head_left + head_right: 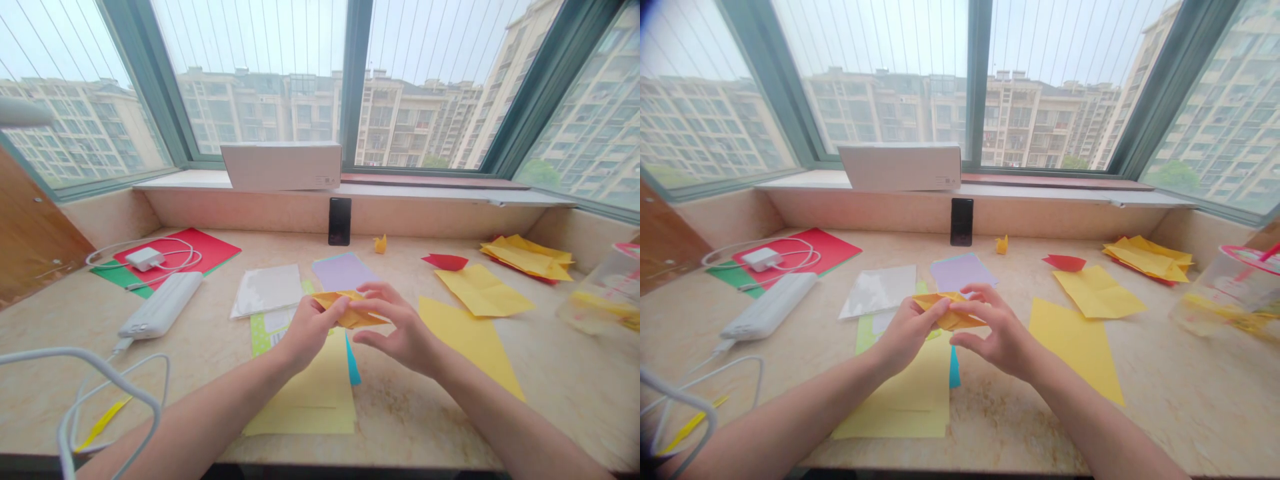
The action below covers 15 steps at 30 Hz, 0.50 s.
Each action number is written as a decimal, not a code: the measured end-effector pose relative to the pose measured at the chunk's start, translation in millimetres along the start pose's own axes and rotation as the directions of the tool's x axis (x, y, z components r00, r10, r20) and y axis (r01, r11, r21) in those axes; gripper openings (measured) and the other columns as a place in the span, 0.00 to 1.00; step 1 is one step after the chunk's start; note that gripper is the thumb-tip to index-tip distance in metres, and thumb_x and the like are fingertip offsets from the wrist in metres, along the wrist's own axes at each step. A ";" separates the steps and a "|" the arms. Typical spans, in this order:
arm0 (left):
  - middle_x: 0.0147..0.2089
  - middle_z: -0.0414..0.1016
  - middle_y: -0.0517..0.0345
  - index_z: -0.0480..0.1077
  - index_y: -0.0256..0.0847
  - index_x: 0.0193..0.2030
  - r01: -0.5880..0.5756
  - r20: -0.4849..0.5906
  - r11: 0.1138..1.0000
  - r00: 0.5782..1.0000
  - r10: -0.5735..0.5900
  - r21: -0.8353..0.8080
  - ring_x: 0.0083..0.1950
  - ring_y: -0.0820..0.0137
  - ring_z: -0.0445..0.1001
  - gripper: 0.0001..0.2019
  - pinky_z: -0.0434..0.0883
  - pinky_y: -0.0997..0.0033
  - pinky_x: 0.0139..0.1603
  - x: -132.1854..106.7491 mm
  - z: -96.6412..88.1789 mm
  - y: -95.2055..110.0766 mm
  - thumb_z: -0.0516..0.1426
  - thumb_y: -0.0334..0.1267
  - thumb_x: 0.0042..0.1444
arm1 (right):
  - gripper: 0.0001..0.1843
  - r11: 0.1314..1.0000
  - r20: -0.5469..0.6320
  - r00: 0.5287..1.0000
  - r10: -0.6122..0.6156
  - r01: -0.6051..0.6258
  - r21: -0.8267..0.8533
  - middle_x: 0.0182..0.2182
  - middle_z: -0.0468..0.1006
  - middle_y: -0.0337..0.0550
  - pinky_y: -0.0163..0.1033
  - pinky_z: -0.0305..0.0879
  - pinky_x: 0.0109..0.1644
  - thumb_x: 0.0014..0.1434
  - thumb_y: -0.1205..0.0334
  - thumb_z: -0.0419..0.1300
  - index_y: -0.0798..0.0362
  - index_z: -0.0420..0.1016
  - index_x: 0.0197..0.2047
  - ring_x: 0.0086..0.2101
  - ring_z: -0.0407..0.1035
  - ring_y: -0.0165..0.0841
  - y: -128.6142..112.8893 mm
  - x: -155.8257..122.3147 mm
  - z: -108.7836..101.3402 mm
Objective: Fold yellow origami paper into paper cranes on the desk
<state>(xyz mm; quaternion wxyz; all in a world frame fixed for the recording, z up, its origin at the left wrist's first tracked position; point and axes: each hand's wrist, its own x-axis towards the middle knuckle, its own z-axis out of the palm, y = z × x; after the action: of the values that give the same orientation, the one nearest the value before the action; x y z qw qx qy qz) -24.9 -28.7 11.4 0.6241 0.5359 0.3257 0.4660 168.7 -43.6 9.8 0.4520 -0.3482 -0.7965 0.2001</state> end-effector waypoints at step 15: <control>0.49 0.81 0.46 0.77 0.36 0.47 0.008 0.096 0.997 0.995 -0.001 -0.077 0.50 0.60 0.78 0.14 0.73 0.60 0.54 -2.8 0.3 1.5 0.65 0.41 0.56 | 0.06 0.995 -0.194 0.976 0.099 -0.097 0.018 0.38 0.79 0.45 0.44 0.76 0.43 0.60 0.58 0.65 0.47 0.84 0.37 0.39 0.76 0.38 -8.8 4.0 3.6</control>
<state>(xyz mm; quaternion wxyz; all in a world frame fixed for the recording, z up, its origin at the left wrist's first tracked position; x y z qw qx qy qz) -26.0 -31.4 12.6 0.6604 0.5322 0.2783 0.4508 160.9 -46.6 15.8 0.5188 -0.4029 -0.7295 0.1906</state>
